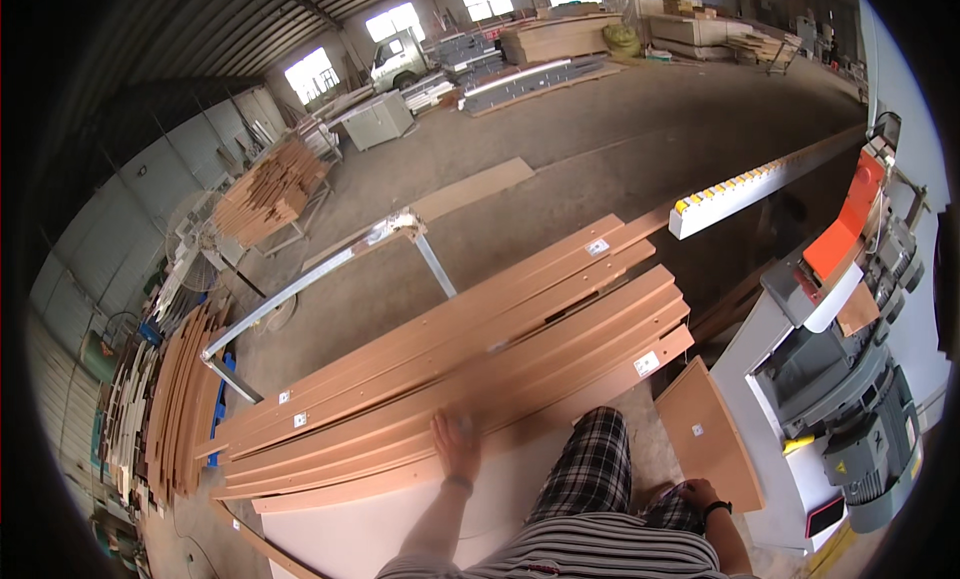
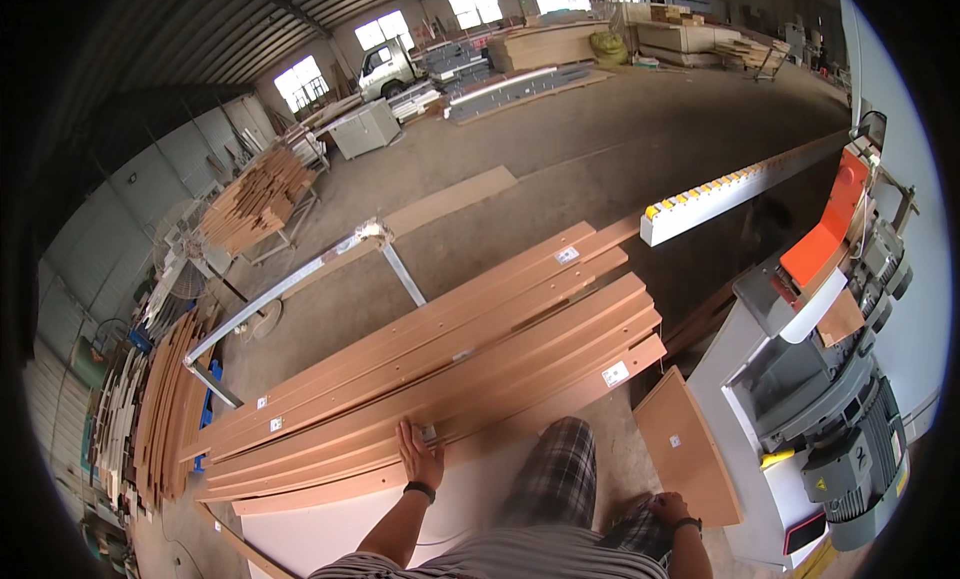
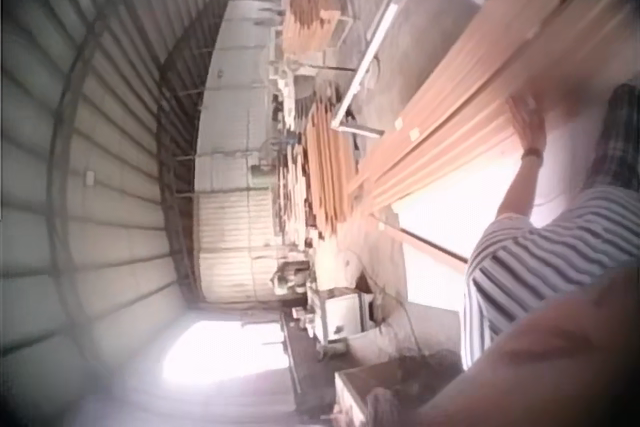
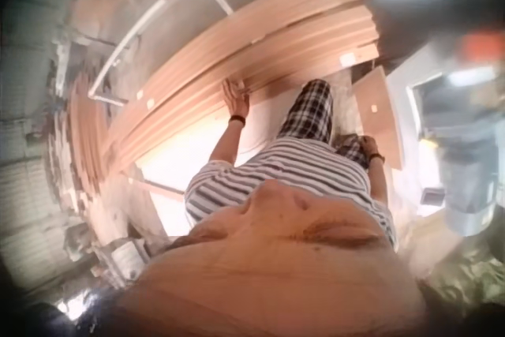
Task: The person picks up long pieces of wood from a stack and feeds them one at a time into a processing machine.
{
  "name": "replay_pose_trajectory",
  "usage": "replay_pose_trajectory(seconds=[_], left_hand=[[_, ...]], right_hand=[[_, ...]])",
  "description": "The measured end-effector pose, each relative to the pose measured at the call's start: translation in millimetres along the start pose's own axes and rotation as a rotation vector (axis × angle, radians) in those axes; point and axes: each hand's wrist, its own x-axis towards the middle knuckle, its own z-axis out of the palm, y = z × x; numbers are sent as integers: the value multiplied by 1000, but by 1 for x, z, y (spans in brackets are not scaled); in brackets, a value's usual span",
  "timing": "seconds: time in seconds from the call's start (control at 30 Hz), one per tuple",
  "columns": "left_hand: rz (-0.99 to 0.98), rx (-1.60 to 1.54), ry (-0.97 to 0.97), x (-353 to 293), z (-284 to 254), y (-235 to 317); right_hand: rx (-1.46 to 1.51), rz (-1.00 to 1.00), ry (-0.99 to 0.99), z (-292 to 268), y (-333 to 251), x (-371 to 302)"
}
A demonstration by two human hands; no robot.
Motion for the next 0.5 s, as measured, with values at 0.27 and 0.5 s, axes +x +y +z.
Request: replay_pose_trajectory(seconds=[0.27,0.5], left_hand=[[72,84,30,2,-8,6],[-10,11,-26,6,19,8]], right_hand=[[125,35,-15,-17,-21,-9],[-5,1,-33,-10,7,3]])
